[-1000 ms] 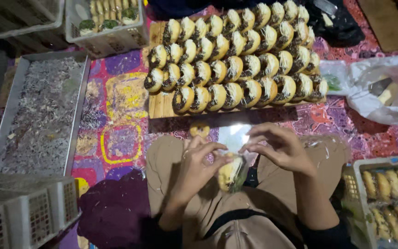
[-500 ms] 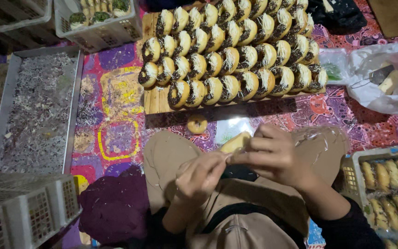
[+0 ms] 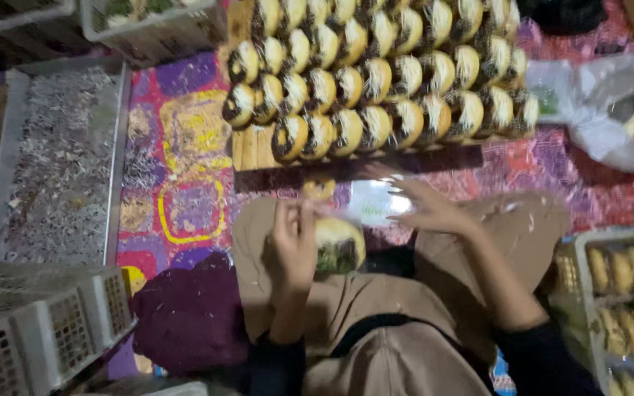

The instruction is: The person sits on a mat and individually wraps small round pastries in clear plastic bags. They pick up each pastry, place it into a bag, and set the wrapped item into a white plastic crate.

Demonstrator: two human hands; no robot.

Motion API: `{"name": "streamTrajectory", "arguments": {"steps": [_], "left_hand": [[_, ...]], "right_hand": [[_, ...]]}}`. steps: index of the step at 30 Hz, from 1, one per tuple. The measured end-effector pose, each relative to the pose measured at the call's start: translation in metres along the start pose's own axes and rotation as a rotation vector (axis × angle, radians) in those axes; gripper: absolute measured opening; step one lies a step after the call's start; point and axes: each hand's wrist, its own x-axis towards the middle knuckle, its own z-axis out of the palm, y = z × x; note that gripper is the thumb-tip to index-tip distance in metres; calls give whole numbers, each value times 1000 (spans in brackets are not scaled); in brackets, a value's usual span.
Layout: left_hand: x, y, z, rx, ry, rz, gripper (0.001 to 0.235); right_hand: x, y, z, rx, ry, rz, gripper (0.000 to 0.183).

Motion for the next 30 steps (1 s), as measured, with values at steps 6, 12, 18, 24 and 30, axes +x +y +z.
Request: {"name": "streamTrajectory", "arguments": {"steps": [6,12,18,24,30], "left_hand": [[60,-114,31,-468,260,294,22],[6,-278,35,18,282,332,9],[109,-322,116,-296,309,190,27],[183,-255,157,24,110,26,17],[115,-190,133,222,328,399,33]], "right_hand": [[109,31,158,445,630,25,26],[48,63,249,330,471,434,24],[35,161,110,-170,462,573,35],[50,214,88,-1124,197,520,15],[65,216,89,-988,150,609,16]]}}
